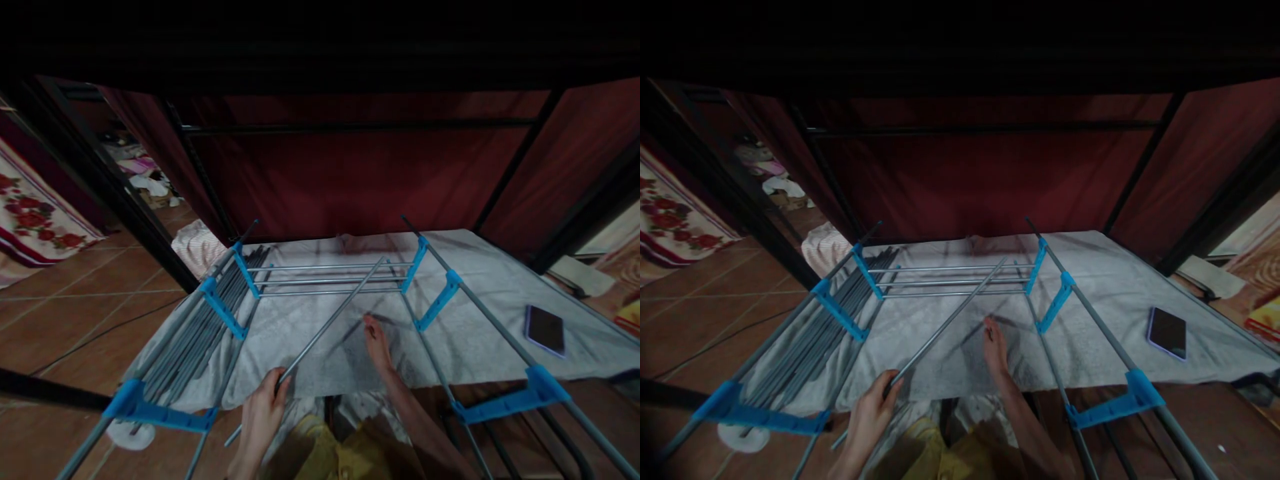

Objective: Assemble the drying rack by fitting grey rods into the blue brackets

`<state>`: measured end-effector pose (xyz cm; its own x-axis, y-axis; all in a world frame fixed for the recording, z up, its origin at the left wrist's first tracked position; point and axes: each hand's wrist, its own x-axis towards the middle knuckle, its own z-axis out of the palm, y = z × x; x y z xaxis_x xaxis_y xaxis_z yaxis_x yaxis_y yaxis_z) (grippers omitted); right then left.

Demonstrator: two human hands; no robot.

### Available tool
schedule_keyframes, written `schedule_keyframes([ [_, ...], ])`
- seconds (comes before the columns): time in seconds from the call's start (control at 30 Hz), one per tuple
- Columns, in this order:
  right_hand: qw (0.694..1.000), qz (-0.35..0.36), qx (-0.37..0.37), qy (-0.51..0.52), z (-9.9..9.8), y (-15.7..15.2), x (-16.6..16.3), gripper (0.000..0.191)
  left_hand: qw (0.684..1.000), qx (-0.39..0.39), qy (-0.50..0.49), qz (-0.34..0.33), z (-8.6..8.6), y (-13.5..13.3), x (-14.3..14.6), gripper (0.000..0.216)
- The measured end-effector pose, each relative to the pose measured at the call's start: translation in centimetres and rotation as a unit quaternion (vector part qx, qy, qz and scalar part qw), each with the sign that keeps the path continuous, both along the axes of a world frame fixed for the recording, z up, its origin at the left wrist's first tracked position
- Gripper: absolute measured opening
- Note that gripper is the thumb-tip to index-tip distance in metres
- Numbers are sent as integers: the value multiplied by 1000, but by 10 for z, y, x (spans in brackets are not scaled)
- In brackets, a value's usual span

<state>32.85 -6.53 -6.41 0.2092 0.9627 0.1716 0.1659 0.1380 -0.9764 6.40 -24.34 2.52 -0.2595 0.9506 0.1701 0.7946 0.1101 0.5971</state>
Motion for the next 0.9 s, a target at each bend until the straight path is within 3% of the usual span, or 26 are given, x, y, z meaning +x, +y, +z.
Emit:
schedule_keyframes([
  [0.1,985,2,-62,161,13,-1,7,39,999,21,27,-28,-5,-3,-4,28],
  [0.2,939,47,-123,316,33,-4,15,42,995,55,47,-63,-7,-2,-7,24],
  [0.27,920,68,-144,359,46,-5,21,36,992,70,64,-87,-10,-1,-9,22],
  [0.47,904,46,-168,390,57,-2,42,30,980,69,124,-143,-17,5,-16,22],
  [0.63,898,8,-185,400,46,-10,55,21,971,26,195,-140,-11,23,-20,28],
  [0.9,894,17,-205,399,26,-25,56,15,964,-46,225,-135,1,54,-9,45],
])
